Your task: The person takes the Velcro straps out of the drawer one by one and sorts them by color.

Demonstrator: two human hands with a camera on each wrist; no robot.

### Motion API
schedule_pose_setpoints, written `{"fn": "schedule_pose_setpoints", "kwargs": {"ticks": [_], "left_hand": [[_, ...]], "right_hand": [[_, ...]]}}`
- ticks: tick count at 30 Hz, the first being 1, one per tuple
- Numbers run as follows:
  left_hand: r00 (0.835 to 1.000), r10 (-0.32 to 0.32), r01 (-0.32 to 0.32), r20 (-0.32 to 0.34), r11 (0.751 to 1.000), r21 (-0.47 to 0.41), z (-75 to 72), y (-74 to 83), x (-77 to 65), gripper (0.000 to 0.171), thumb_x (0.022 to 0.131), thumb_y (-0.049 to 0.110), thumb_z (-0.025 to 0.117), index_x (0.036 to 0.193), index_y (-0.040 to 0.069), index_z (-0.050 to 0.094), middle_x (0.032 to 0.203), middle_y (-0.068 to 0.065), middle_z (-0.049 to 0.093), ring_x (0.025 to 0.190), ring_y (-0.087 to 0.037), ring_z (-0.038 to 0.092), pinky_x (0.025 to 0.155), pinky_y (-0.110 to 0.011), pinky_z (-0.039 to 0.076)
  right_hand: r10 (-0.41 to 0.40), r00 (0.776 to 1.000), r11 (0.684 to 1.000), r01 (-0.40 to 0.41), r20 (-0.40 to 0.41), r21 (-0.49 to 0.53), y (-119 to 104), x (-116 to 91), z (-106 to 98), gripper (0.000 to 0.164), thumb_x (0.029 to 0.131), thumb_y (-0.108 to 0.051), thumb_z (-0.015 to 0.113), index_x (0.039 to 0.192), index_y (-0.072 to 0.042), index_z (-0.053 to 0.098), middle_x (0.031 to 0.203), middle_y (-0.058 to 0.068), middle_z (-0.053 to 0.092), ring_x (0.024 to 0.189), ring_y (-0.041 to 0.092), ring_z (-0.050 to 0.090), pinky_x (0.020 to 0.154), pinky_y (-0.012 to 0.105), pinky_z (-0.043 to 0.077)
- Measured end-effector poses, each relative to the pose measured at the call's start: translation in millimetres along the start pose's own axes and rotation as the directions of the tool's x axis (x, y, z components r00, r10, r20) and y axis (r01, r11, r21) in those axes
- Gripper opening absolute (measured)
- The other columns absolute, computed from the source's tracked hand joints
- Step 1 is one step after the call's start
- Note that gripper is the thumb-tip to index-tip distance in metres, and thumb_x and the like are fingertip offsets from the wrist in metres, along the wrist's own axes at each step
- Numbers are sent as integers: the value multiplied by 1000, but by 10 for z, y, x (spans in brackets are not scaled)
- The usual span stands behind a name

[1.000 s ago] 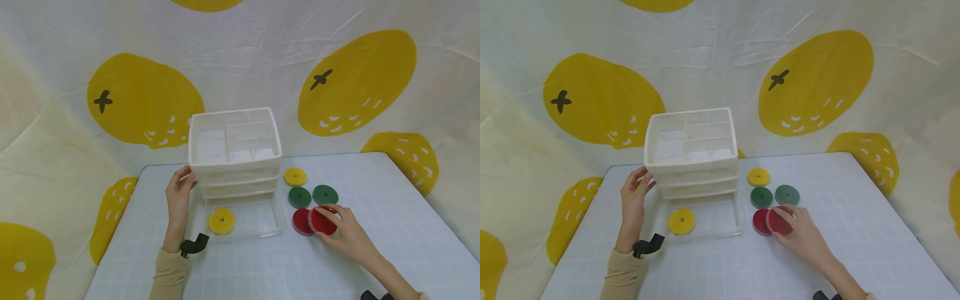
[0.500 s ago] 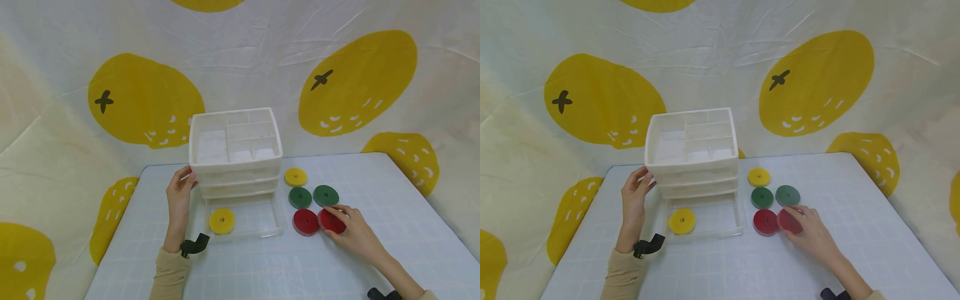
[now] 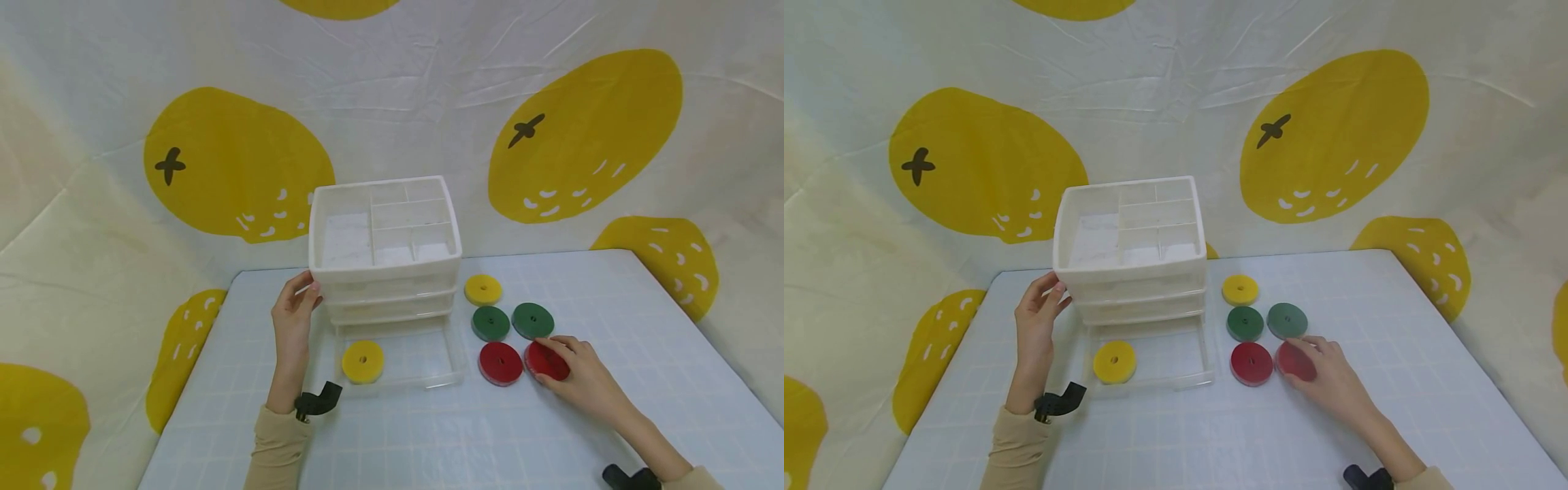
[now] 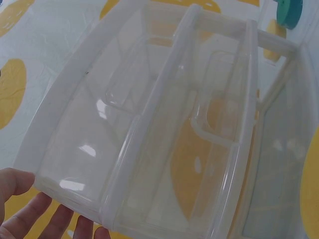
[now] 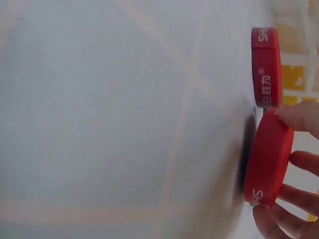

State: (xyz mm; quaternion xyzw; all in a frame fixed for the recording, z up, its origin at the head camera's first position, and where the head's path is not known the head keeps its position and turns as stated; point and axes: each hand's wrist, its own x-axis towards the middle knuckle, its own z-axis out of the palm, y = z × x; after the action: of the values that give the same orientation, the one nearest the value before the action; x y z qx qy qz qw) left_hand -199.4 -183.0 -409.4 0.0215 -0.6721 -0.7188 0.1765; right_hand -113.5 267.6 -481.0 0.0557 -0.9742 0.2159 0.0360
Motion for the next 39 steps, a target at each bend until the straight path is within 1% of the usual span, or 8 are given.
{"fn": "schedule_pose_setpoints", "kwargs": {"ticks": [8,16,24,32,36,39], "left_hand": [[1000,8,-8,8,1000,-9,-6,-4,-1,33,92,23,65,122,10,62,114,2,60,102,-19,58,91,-24,55],[1000,-4,4,2,1000,-9,-1,14,-13,32,92,22,65,122,9,62,113,2,61,101,-18,59,90,-24,55],[1000,-3,3,-3,1000,-18,3,12,-5,33,91,23,66,121,9,63,113,3,61,100,-17,59,89,-22,55],[1000,1,-1,-6,1000,-15,3,8,-12,33,92,23,65,122,9,62,113,3,61,99,-16,59,89,-22,55],[1000,4,-4,-1,1000,-11,3,16,-17,33,92,23,65,122,9,62,114,3,60,100,-16,59,90,-22,55],[1000,3,-3,1,1000,-12,5,22,-16,34,92,23,65,122,9,62,114,3,60,100,-17,59,90,-22,55]], "right_hand": [[7,1000,1000,-7,27,-1,43,39,31,73,68,-29,86,131,-10,55,123,20,53,109,38,47,71,49,59],[2,999,1000,-1,43,-9,96,71,64,71,69,-29,85,130,-9,55,123,21,54,110,39,47,71,50,59],[-2,999,1000,4,52,-31,79,99,37,71,68,-30,86,129,-8,56,124,22,54,110,39,47,72,51,59],[0,998,999,3,70,-42,70,109,22,76,64,-31,88,130,-8,55,125,23,53,110,40,48,70,50,59],[-6,998,999,9,70,-49,63,110,6,75,65,-31,87,129,-8,56,125,23,53,110,41,48,71,50,59],[-16,998,998,20,62,-58,52,114,-17,71,68,-31,86,128,-8,57,124,22,55,110,40,49,72,50,59]]}}
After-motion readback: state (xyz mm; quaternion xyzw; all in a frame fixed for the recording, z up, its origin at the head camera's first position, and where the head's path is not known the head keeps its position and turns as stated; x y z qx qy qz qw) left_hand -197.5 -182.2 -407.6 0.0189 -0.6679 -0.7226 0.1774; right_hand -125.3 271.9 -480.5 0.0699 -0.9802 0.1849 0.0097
